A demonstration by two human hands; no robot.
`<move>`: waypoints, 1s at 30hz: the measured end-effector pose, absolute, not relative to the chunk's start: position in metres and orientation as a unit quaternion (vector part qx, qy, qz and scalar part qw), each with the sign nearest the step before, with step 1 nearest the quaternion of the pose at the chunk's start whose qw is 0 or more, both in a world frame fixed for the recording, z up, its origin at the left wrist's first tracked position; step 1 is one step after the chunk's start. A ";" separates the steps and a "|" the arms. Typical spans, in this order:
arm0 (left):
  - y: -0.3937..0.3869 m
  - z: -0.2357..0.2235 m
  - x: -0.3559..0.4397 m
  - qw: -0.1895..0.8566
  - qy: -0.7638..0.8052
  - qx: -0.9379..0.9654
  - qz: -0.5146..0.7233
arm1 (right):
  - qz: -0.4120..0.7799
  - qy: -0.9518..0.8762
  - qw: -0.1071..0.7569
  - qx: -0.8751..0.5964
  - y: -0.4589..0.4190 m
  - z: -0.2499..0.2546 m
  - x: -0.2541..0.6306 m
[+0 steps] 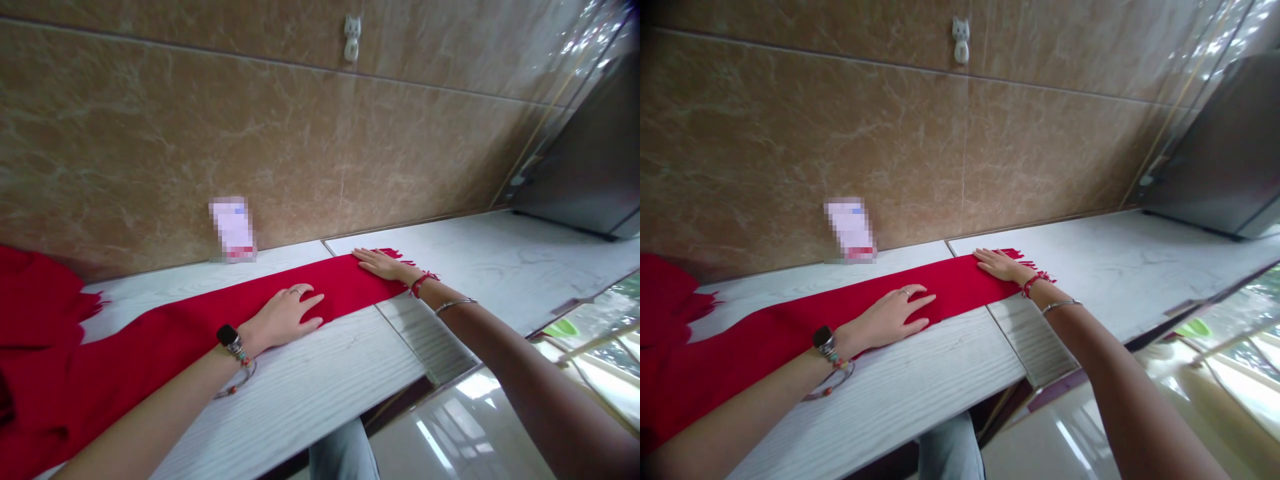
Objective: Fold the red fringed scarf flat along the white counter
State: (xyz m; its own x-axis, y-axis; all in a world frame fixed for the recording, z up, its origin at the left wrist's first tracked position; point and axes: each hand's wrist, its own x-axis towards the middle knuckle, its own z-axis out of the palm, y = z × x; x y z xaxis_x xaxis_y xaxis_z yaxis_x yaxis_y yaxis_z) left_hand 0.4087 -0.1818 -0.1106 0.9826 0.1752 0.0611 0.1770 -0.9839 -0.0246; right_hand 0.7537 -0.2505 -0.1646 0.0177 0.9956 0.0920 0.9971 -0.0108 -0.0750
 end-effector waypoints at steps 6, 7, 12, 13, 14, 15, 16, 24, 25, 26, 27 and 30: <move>-0.193 -0.100 0.389 0.090 -0.117 -0.989 0.006 | -0.036 -0.708 0.050 -0.704 -0.252 -0.164 0.754; -0.191 -0.097 0.383 0.097 -0.114 -0.989 0.018 | -0.051 -0.709 0.042 -0.702 -0.252 -0.164 0.753; -0.187 -0.086 0.360 0.141 -0.145 -0.979 0.030 | -0.163 -0.707 -0.010 -0.688 -0.254 -0.156 0.743; -0.188 -0.085 0.355 0.144 -0.149 -0.978 0.031 | -0.184 -0.703 -0.021 -0.686 -0.254 -0.154 0.740; -0.189 -0.086 0.351 0.144 -0.146 -0.978 0.031 | -0.202 -0.698 -0.032 -0.686 -0.254 -0.153 0.737; -0.191 -0.087 0.346 0.142 -0.139 -0.980 0.032 | -0.218 -0.692 -0.042 -0.687 -0.254 -0.151 0.735; -0.192 -0.089 0.340 0.140 -0.131 -0.981 0.031 | -0.229 -0.683 -0.052 -0.691 -0.255 -0.150 0.732; -0.200 -0.102 0.317 0.087 -0.116 -0.989 0.014 | -0.243 -0.609 -0.055 -0.753 -0.253 -0.134 0.694; -0.202 -0.101 0.320 0.090 -0.123 -0.988 0.013 | -0.242 -0.615 -0.026 -0.750 -0.254 -0.130 0.684; -0.205 -0.099 0.325 0.097 -0.133 -0.986 0.008 | -0.235 -0.628 0.010 -0.741 -0.256 -0.126 0.672; -0.208 -0.098 0.330 0.105 -0.141 -0.984 -0.004 | -0.225 -0.647 0.046 -0.727 -0.260 -0.122 0.660; -0.217 -0.093 0.349 0.110 -0.123 -0.985 -0.038 | -0.150 -0.730 0.107 -0.658 -0.279 -0.114 0.625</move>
State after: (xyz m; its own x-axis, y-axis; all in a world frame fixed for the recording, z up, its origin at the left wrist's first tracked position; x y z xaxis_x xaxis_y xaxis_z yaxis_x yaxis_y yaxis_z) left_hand 0.3488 -0.2166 -0.0926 0.9667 0.2346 0.1025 0.2514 -0.9453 -0.2080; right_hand 0.6253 -0.2795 -0.1137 -0.1119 0.9287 0.3535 0.9929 0.0901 0.0777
